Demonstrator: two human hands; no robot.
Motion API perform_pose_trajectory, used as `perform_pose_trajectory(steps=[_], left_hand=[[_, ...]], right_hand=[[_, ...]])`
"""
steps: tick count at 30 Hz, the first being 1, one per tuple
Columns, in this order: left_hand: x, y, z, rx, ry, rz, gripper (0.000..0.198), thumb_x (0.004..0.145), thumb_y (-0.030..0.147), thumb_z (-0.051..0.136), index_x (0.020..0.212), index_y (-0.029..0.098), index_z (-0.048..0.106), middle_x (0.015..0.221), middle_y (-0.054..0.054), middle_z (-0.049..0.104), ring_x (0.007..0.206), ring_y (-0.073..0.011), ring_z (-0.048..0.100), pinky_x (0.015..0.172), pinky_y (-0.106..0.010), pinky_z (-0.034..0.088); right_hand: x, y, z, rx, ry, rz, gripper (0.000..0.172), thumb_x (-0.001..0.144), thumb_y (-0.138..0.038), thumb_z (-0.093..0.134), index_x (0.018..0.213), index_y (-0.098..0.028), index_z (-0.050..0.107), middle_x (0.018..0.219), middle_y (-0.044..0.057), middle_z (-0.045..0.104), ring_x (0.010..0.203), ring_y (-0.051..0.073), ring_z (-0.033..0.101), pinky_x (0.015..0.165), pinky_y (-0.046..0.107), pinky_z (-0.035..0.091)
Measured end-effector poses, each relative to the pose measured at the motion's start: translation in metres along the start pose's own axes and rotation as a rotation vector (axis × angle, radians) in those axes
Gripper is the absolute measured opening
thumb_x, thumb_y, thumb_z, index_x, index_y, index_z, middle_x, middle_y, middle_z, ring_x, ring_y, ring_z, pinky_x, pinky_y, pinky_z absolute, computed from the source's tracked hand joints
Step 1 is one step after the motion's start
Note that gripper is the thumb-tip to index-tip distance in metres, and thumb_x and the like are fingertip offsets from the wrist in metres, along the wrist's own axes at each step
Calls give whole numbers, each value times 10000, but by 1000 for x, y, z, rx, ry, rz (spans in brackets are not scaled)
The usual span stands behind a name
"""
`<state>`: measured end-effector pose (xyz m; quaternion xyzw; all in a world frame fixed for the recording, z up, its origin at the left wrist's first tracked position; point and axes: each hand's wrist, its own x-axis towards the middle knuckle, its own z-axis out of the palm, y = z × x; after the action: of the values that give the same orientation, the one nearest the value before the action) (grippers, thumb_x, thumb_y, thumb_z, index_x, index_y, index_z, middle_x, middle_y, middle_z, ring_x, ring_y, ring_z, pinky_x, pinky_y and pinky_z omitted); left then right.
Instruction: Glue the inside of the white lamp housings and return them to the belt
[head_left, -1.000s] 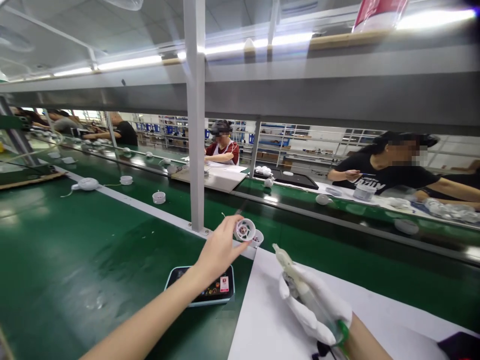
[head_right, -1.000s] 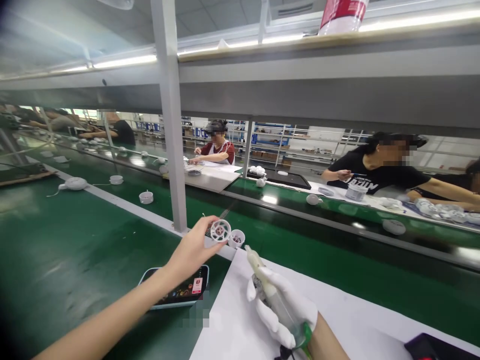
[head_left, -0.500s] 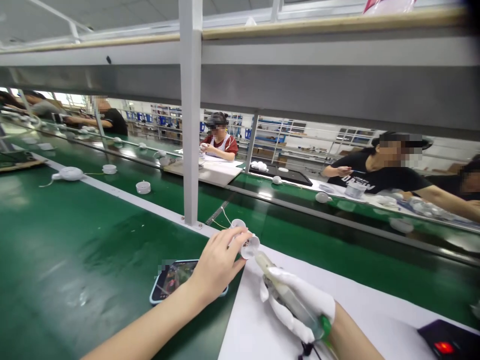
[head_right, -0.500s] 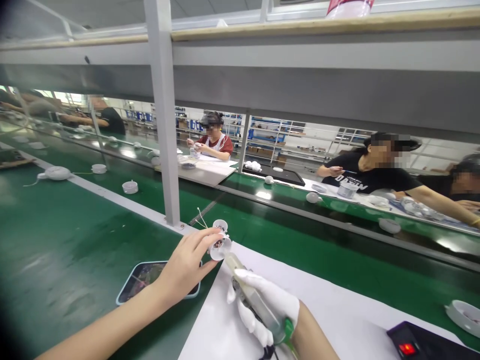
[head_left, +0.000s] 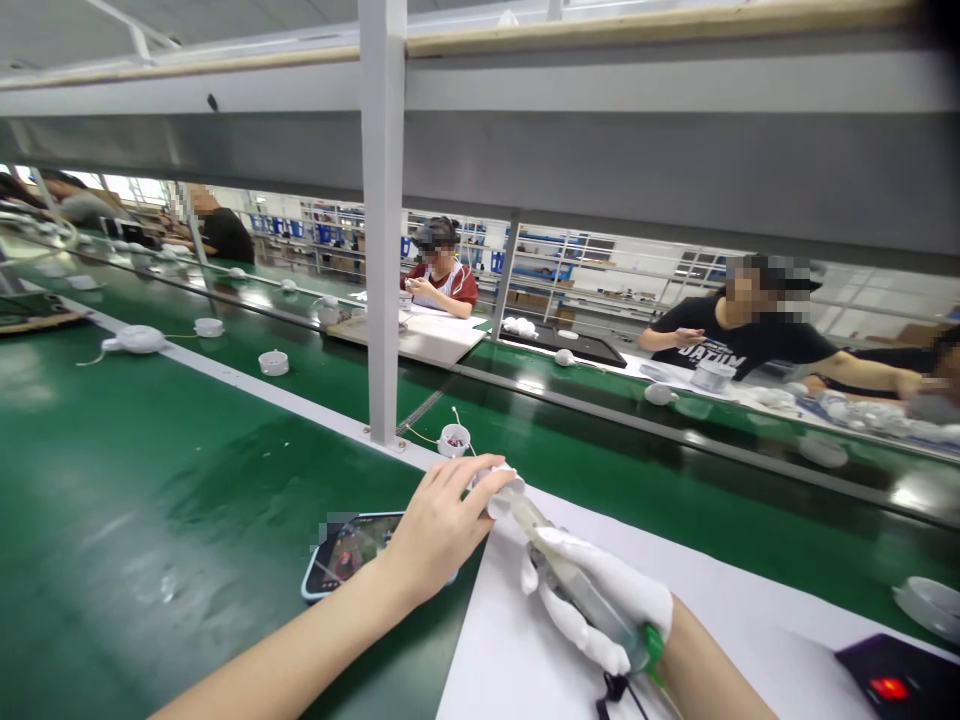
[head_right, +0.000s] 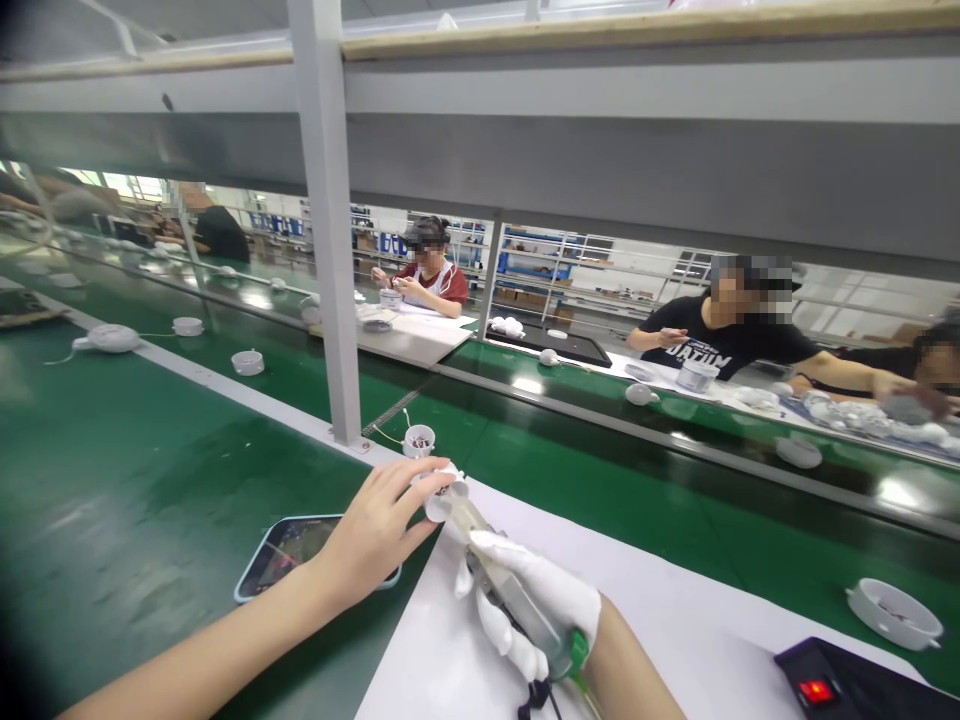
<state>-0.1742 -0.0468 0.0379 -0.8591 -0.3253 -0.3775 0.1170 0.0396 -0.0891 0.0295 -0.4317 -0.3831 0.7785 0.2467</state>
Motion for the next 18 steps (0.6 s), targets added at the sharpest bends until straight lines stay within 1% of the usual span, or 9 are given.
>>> perform_pose_trajectory(steps=[3, 4, 7, 9, 10, 13, 16, 18], left_hand=[[1, 0, 0, -11, 11, -1, 406, 837, 48, 495, 1202, 223, 530, 1224, -65, 608, 1129, -208, 566, 923, -336, 453], [1, 0, 0, -10, 9, -2, 404, 838, 50, 495, 1202, 223, 531, 1224, -65, 609, 1130, -207, 566, 923, -335, 453], [1, 0, 0, -3, -5, -5, 397, 844, 62, 491, 1202, 228, 539, 1223, -64, 610, 1127, -206, 569, 920, -332, 456], [1, 0, 0, -1, -11, -5, 396, 848, 68, 480, 1204, 231, 543, 1222, -65, 611, 1120, -206, 573, 914, -331, 458], [1, 1, 0, -1, -14, -6, 398, 850, 69, 474, 1206, 233, 543, 1223, -67, 611, 1117, -207, 575, 910, -330, 459], [1, 1, 0, -2, -23, -7, 409, 850, 68, 466, 1214, 239, 540, 1229, -68, 608, 1118, -209, 574, 909, -333, 458], [1, 1, 0, -5, -13, -3, 410, 847, 65, 469, 1211, 240, 540, 1227, -64, 610, 1113, -207, 574, 911, -334, 453], [1, 1, 0, -11, -3, 0, 404, 848, 61, 470, 1205, 237, 539, 1223, -61, 611, 1106, -203, 576, 904, -331, 450]], right_hand=[[-1, 1, 1, 45, 63, 18, 510, 901, -600, 474, 865, -115, 628, 443, -52, 424, 286, 80, 407, 237, 143, 294], [0, 2, 1, 64, 90, 15, 488, 892, -590, 502, 860, -119, 625, 484, -47, 443, 311, 73, 422, 248, 138, 305], [2, 5, 2, 123, 165, -8, 400, 871, -550, 571, 862, -151, 599, 685, -10, 566, 378, 42, 450, 290, 117, 334], [3, 5, 2, 149, 192, -12, 362, 861, -528, 599, 859, -166, 585, 794, 6, 608, 401, 30, 455, 317, 114, 357], [3, 5, 2, 156, 200, -8, 356, 858, -524, 607, 863, -168, 586, 811, 9, 614, 411, 30, 460, 328, 115, 369], [2, 4, 1, 157, 204, 17, 379, 850, -533, 612, 891, -157, 608, 742, 6, 595, 406, 44, 474, 315, 123, 364], [1, 4, 0, 135, 178, 28, 421, 854, -550, 594, 875, -131, 620, 625, -15, 529, 358, 64, 458, 258, 142, 305], [2, 5, 1, 127, 164, 12, 424, 863, -551, 583, 858, -128, 614, 631, -18, 523, 352, 61, 456, 248, 143, 287]])
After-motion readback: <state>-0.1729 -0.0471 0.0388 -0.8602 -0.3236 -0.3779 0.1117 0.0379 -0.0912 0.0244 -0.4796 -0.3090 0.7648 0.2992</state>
